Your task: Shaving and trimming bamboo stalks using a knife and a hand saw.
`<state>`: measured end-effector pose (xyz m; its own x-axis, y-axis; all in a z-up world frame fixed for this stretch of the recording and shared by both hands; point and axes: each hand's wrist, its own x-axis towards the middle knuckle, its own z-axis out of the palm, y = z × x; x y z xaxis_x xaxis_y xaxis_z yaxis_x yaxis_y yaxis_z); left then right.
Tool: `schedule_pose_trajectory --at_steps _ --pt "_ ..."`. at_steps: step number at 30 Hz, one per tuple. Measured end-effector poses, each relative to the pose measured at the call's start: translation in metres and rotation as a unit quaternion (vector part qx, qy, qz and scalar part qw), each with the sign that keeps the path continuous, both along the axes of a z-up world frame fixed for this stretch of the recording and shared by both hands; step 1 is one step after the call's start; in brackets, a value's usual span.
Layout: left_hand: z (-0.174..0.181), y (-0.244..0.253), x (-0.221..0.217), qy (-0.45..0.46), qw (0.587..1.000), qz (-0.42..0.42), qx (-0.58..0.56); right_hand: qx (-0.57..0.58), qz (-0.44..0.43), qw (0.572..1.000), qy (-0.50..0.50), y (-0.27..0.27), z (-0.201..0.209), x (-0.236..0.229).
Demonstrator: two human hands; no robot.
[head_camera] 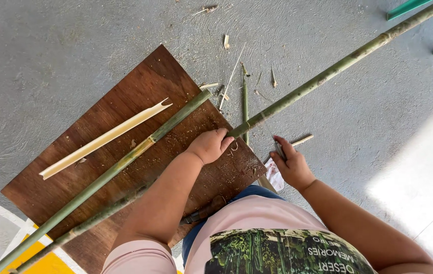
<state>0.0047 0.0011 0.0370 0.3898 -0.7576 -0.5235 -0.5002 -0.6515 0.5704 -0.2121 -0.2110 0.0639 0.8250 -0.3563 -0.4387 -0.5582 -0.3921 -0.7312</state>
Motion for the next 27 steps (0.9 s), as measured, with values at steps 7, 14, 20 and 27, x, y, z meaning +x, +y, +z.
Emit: schedule_pose_trajectory --at_steps 7,14,20,27 --pt "-0.038 -0.004 -0.003 0.151 0.981 0.1 -0.064 0.099 -0.289 0.949 -0.081 -0.008 -0.042 0.064" --pt "-0.032 -0.007 0.003 0.257 0.956 0.139 0.01 0.19 -0.496 0.837 -0.131 -0.005 -0.057 0.119" --pt "0.007 -0.008 -0.018 -0.007 0.997 0.069 -0.021 0.149 -0.511 0.842 -0.087 0.002 -0.054 0.132" --pt "-0.018 -0.004 -0.04 -0.326 0.937 0.0 -0.129 0.133 -0.522 0.842 -0.021 0.0 -0.071 0.127"
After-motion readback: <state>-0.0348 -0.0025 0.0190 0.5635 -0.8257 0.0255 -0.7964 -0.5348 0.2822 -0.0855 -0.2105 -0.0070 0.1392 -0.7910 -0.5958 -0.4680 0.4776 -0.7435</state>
